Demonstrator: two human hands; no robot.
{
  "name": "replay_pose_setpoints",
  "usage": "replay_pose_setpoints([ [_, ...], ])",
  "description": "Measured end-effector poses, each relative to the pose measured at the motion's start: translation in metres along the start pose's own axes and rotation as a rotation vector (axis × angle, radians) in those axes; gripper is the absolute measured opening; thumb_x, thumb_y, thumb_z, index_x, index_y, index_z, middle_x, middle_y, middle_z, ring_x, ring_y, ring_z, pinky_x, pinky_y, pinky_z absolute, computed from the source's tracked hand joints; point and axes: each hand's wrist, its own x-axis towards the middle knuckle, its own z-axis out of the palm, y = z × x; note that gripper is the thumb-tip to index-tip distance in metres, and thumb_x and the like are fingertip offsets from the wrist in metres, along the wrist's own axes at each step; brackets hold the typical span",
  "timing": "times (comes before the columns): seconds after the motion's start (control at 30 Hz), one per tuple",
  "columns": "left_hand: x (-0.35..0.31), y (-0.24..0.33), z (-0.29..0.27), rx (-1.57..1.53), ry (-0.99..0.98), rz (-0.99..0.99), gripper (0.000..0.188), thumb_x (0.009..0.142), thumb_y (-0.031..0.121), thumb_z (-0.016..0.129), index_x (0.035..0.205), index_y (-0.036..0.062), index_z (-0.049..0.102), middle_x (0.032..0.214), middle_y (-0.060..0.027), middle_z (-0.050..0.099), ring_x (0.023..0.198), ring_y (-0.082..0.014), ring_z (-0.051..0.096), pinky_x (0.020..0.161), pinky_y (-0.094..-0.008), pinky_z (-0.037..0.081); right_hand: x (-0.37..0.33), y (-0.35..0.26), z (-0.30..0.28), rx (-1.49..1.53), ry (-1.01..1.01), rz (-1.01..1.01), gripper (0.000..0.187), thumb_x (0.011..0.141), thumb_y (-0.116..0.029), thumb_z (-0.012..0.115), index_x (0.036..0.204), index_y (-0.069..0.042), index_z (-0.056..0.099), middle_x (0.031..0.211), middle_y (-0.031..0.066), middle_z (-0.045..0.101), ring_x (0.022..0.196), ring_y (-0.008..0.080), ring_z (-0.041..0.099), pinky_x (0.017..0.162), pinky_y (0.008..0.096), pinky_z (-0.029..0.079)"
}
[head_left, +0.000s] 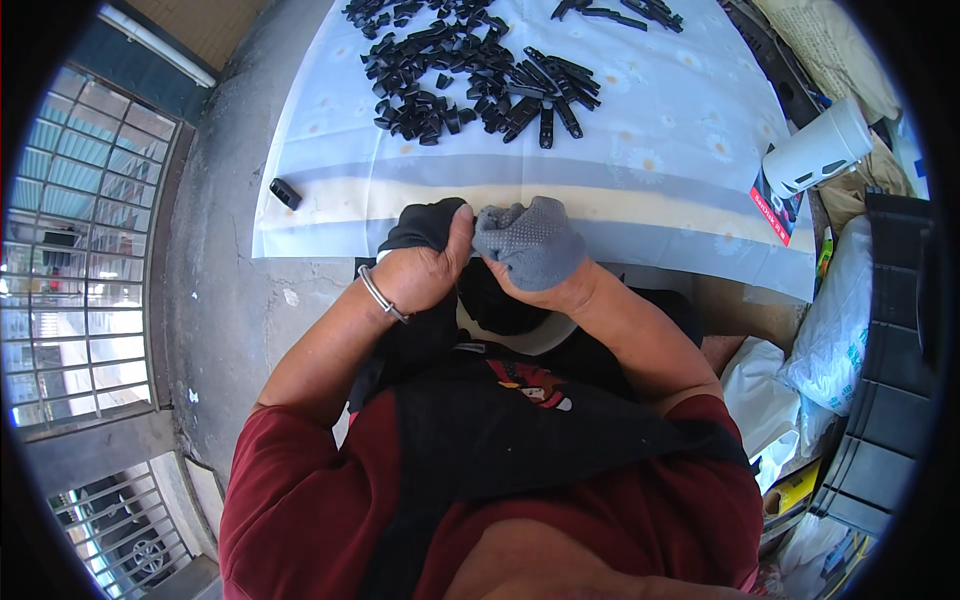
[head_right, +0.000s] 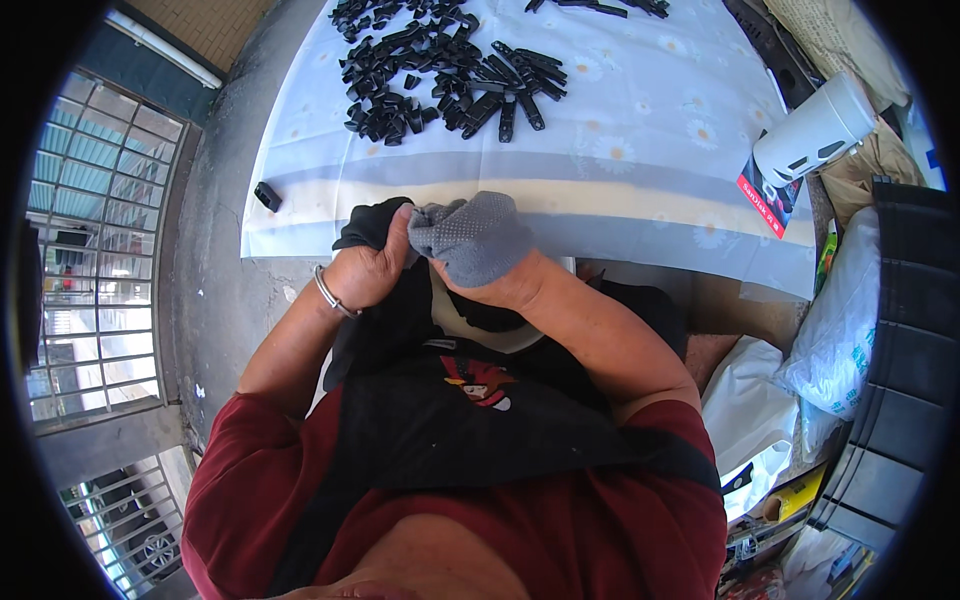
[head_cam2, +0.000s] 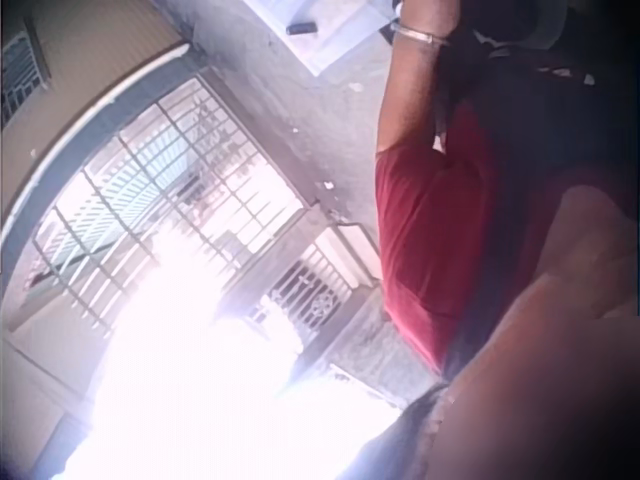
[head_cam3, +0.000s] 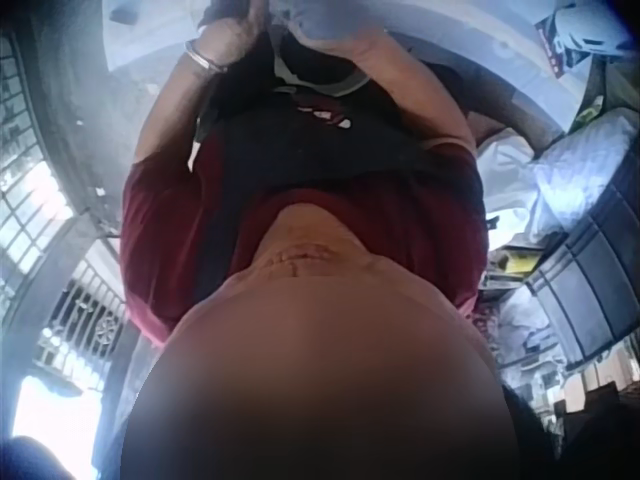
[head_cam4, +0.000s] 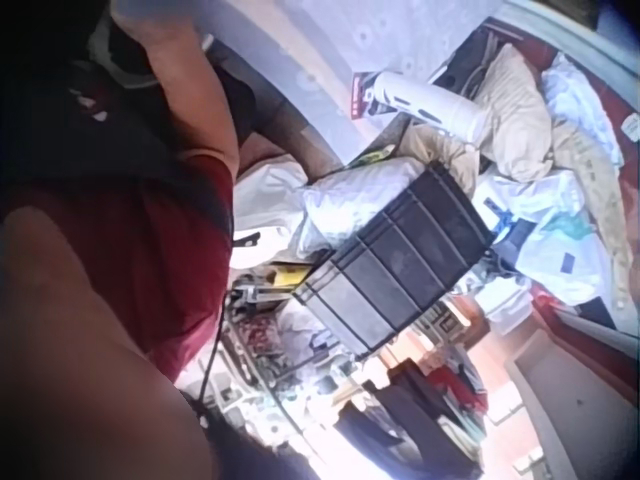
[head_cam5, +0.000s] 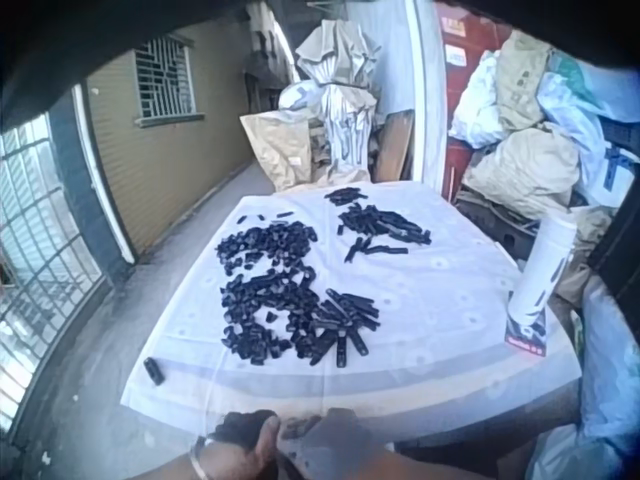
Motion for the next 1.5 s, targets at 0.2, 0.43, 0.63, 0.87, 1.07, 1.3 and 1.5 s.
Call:
replay_pose_setpoints([
  [0.2,0.011,-0.016,-0.018,0.149,-0.136,-0.057,0.027,0.089,0.022,0.043,0.088,-0.0006,0.056,0.073,-0.0209,0.058,0.066,-0.0358,0.056,0.062,-0.0370,0.045,0.022,0.008,-0.031,0.276,-0.338,0.121,0.025,0.075,-0.021,0.057,0.097,-0.009,0.060,0.092,0.0093,0.062,0.080,0.0269,0.058,0.073,0.0379,0.044],
  [0.43,0.062,-0.065,-0.018,0.653,0.220,-0.075,0.023,0.081,0.024,0.052,0.099,0.0092,0.058,0.090,-0.0162,0.061,0.081,-0.0305,0.059,0.071,-0.0389,0.047,0.027,0.086,-0.015,-0.329,-0.039,0.279,0.024,0.070,-0.008,0.056,0.090,-0.015,0.066,0.102,0.0094,0.059,0.090,0.0254,0.056,0.079,0.0369,0.044],
  [0.63,0.057,-0.058,-0.007,0.719,0.127,-0.087,0.022,0.078,0.024,0.057,0.098,0.0139,0.059,0.092,-0.0132,0.059,0.081,-0.0298,0.059,0.071,-0.0392,0.047,0.027,0.082,-0.015,-0.336,-0.002,0.099,0.028,0.069,-0.005,0.055,0.091,-0.018,0.065,0.099,0.0067,0.060,0.090,0.0235,0.056,0.078,0.0349,0.044],
  [0.87,0.033,-0.045,-0.002,0.553,0.251,0.327,0.018,0.074,0.014,0.063,0.090,0.0061,0.059,0.084,-0.0121,0.060,0.069,-0.0292,0.059,0.059,-0.0349,0.048,0.017,0.050,-0.006,0.266,0.127,0.244,0.018,0.080,-0.015,0.055,0.095,-0.006,0.059,0.085,0.0112,0.060,0.078,0.0307,0.056,0.069,0.0386,0.044],
  [1.07,0.022,-0.026,-0.002,0.384,0.160,0.453,0.018,0.073,0.010,0.063,0.088,0.0028,0.058,0.084,-0.0144,0.059,0.071,-0.0309,0.058,0.060,-0.0355,0.047,0.026,0.035,-0.011,0.298,0.021,0.159,0.021,0.075,-0.021,0.061,0.086,-0.004,0.059,0.075,0.0153,0.058,0.068,0.0347,0.054,0.062,0.0411,0.043],
  [1.3,0.020,-0.032,0.013,-0.219,0.278,-0.025,0.023,0.083,0.021,0.058,0.087,-0.0007,0.057,0.065,-0.0081,0.057,0.055,-0.0176,0.055,0.052,-0.0306,0.046,0.024,0.030,-0.005,0.246,0.143,0.202,0.019,0.075,-0.020,0.060,0.085,-0.004,0.059,0.075,0.0151,0.058,0.067,0.0335,0.054,0.061,0.0403,0.043],
  [1.5,0.036,-0.028,0.017,-0.775,0.019,-0.545,0.041,0.088,0.041,0.046,0.080,0.0038,0.060,0.057,0.0005,0.050,0.045,-0.0085,0.044,0.040,-0.0222,0.034,0.027,0.039,0.003,0.374,0.153,0.150,0.024,0.079,-0.025,0.059,0.089,-0.003,0.059,0.079,0.0123,0.060,0.072,0.0301,0.055,0.065,0.0393,0.042],
])
